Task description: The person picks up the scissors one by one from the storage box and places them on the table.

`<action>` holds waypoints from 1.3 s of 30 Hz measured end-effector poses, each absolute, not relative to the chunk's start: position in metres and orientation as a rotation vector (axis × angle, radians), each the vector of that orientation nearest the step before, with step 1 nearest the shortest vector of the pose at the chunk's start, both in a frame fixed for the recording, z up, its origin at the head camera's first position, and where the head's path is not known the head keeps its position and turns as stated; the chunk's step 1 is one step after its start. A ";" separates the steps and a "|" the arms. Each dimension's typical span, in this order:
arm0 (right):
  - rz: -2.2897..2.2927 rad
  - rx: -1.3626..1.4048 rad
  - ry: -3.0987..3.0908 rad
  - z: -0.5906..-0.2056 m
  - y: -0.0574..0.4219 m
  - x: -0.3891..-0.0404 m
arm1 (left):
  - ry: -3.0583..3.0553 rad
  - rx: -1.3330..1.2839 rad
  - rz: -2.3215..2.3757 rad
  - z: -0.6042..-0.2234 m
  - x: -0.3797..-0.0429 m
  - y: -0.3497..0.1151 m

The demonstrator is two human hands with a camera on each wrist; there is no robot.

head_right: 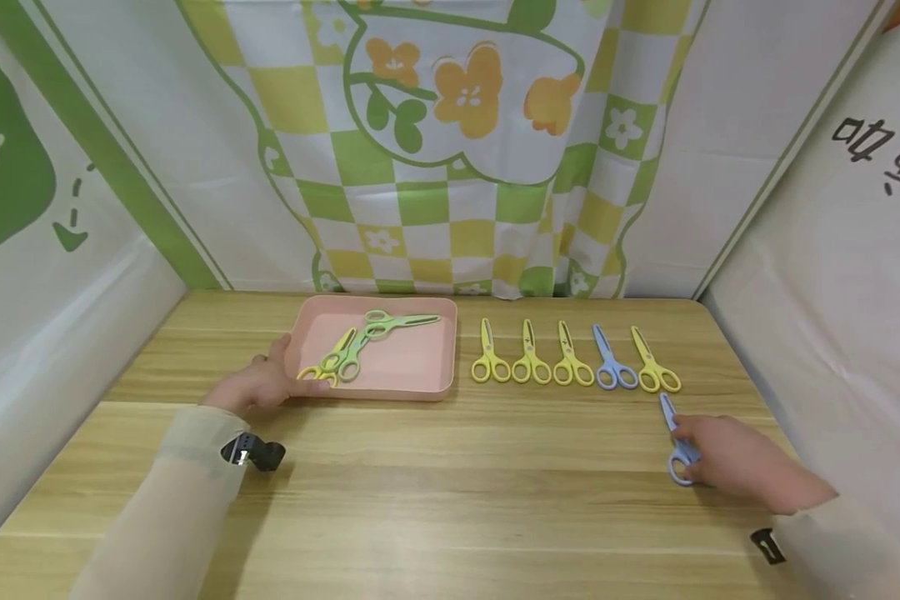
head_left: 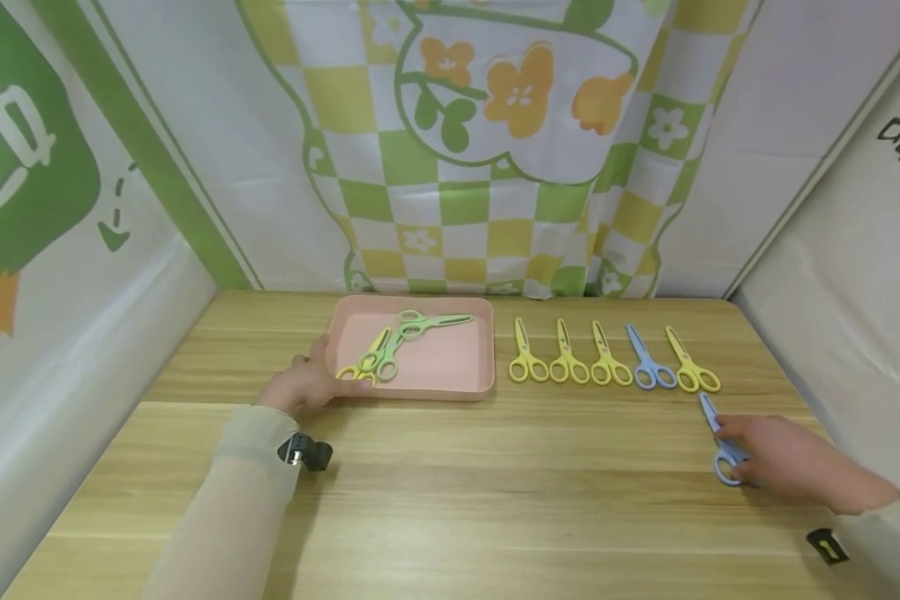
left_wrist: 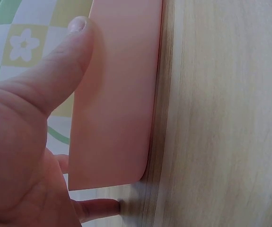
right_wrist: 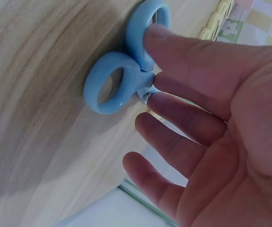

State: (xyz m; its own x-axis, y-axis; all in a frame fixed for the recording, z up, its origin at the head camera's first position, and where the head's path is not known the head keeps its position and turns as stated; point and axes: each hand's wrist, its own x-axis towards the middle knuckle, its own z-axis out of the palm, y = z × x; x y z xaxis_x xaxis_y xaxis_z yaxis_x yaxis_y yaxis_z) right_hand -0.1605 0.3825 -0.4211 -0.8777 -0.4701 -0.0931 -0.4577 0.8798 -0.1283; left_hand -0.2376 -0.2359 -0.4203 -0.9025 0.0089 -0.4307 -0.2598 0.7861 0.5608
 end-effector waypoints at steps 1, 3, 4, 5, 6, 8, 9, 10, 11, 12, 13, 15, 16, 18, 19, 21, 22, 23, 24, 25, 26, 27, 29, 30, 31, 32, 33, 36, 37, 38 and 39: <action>-0.163 -0.720 2.927 -0.421 0.383 -0.160 | 2.559 -0.177 0.886 -0.420 -0.238 -0.236; -0.177 -0.718 2.926 -0.422 0.384 -0.160 | 2.558 -0.179 0.882 -0.420 -0.238 -0.236; -0.180 -0.719 2.926 -0.421 0.384 -0.160 | 2.557 -0.182 0.874 -0.420 -0.239 -0.235; -0.182 -0.719 2.926 -0.421 0.385 -0.160 | 2.553 -0.177 0.867 -0.421 -0.239 -0.236; -0.182 -0.720 2.926 -0.421 0.385 -0.160 | 2.553 -0.178 0.867 -0.421 -0.240 -0.236; -0.170 -0.718 2.920 -0.421 0.385 -0.160 | 2.554 -0.176 0.866 -0.422 -0.241 -0.237; -0.162 -0.718 2.917 -0.421 0.385 -0.161 | 2.556 -0.180 0.861 -0.423 -0.242 -0.238; -0.160 -0.713 2.911 -0.421 0.385 -0.161 | 2.554 -0.180 0.861 -0.425 -0.244 -0.239; -0.159 -0.702 2.903 -0.420 0.385 -0.161 | 2.557 -0.178 0.859 -0.427 -0.245 -0.240; -0.155 -0.698 2.896 -0.420 0.384 -0.161 | 2.558 -0.178 0.859 -0.429 -0.246 -0.241; -0.157 -0.695 2.887 -0.420 0.384 -0.161 | 2.557 -0.180 0.857 -0.430 -0.247 -0.242; -0.159 -0.695 2.879 -0.420 0.383 -0.160 | 2.554 -0.183 0.857 -0.432 -0.248 -0.243; -0.163 -0.695 2.876 -0.420 0.382 -0.160 | 2.552 -0.178 0.866 -0.431 -0.247 -0.242; -0.162 -0.715 2.870 -0.419 0.382 -0.160 | 2.550 -0.175 0.877 -0.429 -0.245 -0.240; -0.167 -0.718 2.866 -0.419 0.381 -0.160 | 2.550 -0.180 0.888 -0.427 -0.244 -0.239; -0.170 -0.718 2.864 -0.419 0.381 -0.159 | 2.550 -0.177 0.901 -0.426 -0.243 -0.238; -0.171 -0.714 2.862 -0.419 0.381 -0.159 | 2.549 -0.172 0.905 -0.426 -0.243 -0.238; -0.173 -0.707 2.861 -0.418 0.381 -0.159 | 2.549 -0.173 0.905 -0.426 -0.243 -0.238; -0.177 -0.697 2.860 -0.418 0.381 -0.159 | 2.552 -0.184 0.910 -0.428 -0.244 -0.238; -0.181 -0.686 2.857 -0.418 0.380 -0.159 | 2.554 -0.185 0.910 -0.429 -0.245 -0.239; -0.184 -0.676 2.857 -0.418 0.380 -0.159 | 2.552 -0.185 0.907 -0.431 -0.246 -0.240; -0.189 -0.667 2.856 -0.418 0.380 -0.159 | 2.550 -0.183 0.903 -0.432 -0.248 -0.241; -0.192 -0.658 2.858 -0.418 0.381 -0.159 | 2.552 -0.192 0.896 -0.438 -0.252 -0.244; -0.194 -0.656 2.859 -0.418 0.381 -0.159 | 2.554 -0.196 0.893 -0.440 -0.253 -0.245; -0.193 -0.656 2.862 -0.419 0.381 -0.159 | 2.551 -0.192 0.887 -0.442 -0.255 -0.246; -0.194 -0.655 2.866 -0.419 0.381 -0.159 | 2.545 -0.190 0.886 -0.443 -0.256 -0.247; -0.194 -0.656 2.868 -0.419 0.381 -0.159 | 2.546 -0.186 0.882 -0.443 -0.256 -0.247; -0.193 -0.654 2.880 -0.420 0.382 -0.159 | 2.557 -0.179 0.858 -0.443 -0.256 -0.247; -0.192 -0.652 2.883 -0.420 0.383 -0.159 | 2.560 -0.177 0.847 -0.442 -0.255 -0.247; -0.191 -0.649 2.884 -0.420 0.383 -0.159 | 2.564 -0.175 0.836 -0.441 -0.254 -0.246; -0.189 -0.647 2.885 -0.421 0.383 -0.159 | 2.568 -0.174 0.826 -0.439 -0.253 -0.245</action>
